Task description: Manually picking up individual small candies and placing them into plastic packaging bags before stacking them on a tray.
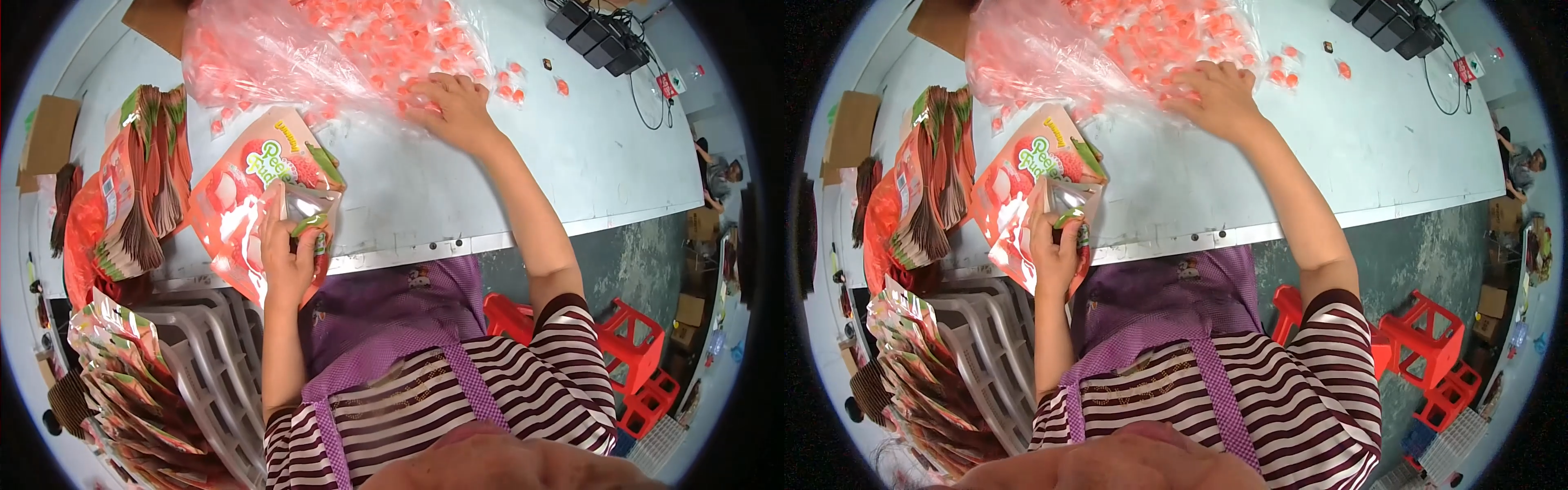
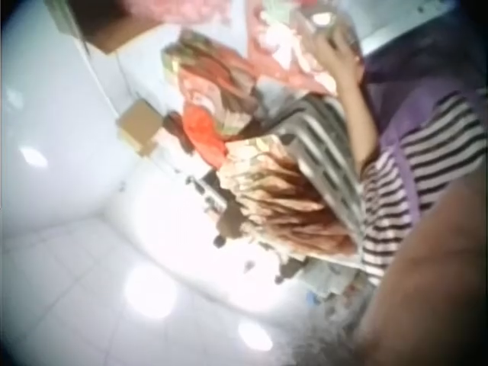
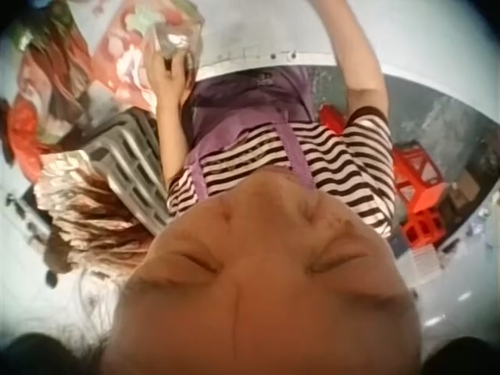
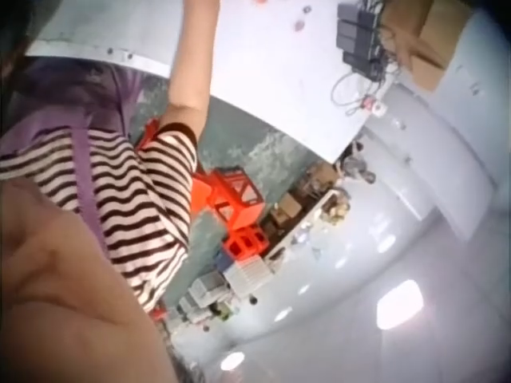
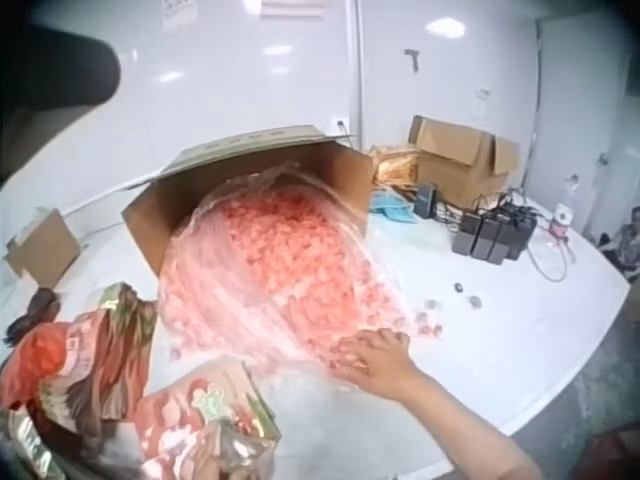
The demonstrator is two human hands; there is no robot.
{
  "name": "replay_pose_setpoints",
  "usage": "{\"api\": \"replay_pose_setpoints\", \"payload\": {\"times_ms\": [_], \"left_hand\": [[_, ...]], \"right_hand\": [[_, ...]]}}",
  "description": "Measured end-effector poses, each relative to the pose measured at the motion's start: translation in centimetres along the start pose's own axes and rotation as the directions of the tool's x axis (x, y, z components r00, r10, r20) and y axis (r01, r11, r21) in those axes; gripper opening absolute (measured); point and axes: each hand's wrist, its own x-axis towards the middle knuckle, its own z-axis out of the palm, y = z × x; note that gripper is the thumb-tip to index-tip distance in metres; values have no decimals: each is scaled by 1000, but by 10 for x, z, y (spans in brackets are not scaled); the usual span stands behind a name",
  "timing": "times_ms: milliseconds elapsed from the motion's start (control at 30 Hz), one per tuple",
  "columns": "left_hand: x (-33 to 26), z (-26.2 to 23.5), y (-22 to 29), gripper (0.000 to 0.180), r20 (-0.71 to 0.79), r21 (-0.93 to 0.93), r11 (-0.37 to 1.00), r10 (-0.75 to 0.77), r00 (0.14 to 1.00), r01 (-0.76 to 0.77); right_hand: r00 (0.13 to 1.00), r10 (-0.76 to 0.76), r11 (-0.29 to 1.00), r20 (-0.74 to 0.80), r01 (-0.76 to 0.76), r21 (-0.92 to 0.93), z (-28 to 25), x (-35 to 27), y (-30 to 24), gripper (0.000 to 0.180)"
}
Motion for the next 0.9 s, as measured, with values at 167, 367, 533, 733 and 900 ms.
{"api": "replay_pose_setpoints", "payload": {"times_ms": [167,367,533,733,900], "left_hand": [[0,-2,3,14,-13,-25,1000,-13,1000,13],[1,1,-1,14,-38,3,995,99,994,-99],[-1,-1,0,13,-14,2,1000,30,999,-30],[0,-3,2,12,-3,-19,1000,-4,1000,4],[1,-2,5,13,-4,-16,1000,15,1000,-15]], "right_hand": [[994,-2,991,107,-12,131,-7,-23,-4,27],[998,-15,993,-63,22,117,-5,-74,-16,21],[979,4,915,-202,78,397,-22,-91,-21,26],[914,373,784,-159,-219,582,-41,-128,-13,23],[979,77,952,-190,-16,306,-27,-153,-51,36]]}}
